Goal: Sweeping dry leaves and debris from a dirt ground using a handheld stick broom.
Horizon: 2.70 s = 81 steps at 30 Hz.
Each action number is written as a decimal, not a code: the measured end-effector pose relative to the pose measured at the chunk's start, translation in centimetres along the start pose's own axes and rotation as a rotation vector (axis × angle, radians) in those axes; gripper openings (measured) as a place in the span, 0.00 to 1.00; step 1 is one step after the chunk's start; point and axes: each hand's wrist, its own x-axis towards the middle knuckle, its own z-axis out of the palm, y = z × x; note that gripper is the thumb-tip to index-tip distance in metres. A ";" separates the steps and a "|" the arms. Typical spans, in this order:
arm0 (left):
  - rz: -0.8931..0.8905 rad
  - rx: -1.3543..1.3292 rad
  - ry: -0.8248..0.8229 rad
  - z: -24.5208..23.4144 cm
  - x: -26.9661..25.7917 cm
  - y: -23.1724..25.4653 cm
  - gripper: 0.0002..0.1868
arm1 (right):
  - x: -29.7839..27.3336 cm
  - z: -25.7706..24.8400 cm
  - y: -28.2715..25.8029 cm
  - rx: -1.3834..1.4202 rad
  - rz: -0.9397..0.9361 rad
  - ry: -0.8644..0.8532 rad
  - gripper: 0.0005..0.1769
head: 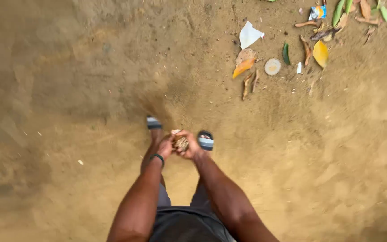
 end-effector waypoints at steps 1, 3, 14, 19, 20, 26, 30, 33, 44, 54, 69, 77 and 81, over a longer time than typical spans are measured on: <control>-0.008 0.022 0.000 -0.7 1.0 0.5 0.36 | 1.6 -0.6 -1.3 0.021 -0.008 -0.006 0.16; -0.039 0.112 -0.107 -2.0 2.9 0.5 0.36 | 4.6 -2.6 -3.1 0.122 -0.348 0.199 0.19; -0.255 0.653 -0.448 -10.4 1.3 2.9 0.29 | 1.2 7.7 10.5 -0.109 -0.634 0.753 0.16; -0.378 0.541 -0.496 -12.7 2.3 2.0 0.21 | 4.4 7.5 11.0 0.101 -0.623 0.833 0.14; -0.320 0.415 -0.485 -12.4 2.3 2.9 0.21 | 4.1 8.0 8.8 0.173 -0.560 0.820 0.11; -0.179 0.342 -0.405 -10.8 6.6 5.9 0.21 | 1.6 9.4 -4.5 0.073 -0.577 0.723 0.13; -0.045 0.304 -0.440 -8.2 8.0 6.7 0.21 | -2.0 8.3 -5.2 -0.178 -0.722 0.856 0.16; -0.002 0.505 -0.358 -5.7 5.1 8.8 0.21 | -4.5 8.5 -2.5 -0.190 -0.859 0.869 0.17; 0.028 0.557 -0.271 0.1 4.0 6.6 0.22 | -7.8 0.9 -8.9 0.018 -0.632 0.809 0.10; 0.112 0.804 -0.240 15.0 0.6 9.0 0.23 | -17.9 -1.2 -5.2 -0.627 -0.546 1.166 0.31; 0.939 1.387 -0.398 25.5 3.6 15.0 0.19 | -34.6 -5.3 -25.1 -0.529 -0.724 0.830 0.13; 0.161 0.775 -0.479 29.0 -2.6 20.4 0.21 | -34.7 1.0 -19.7 -0.190 -0.679 0.735 0.18; -0.030 0.555 -0.623 30.5 -6.1 23.2 0.19 | -33.5 6.4 -17.9 -0.120 -0.658 0.657 0.17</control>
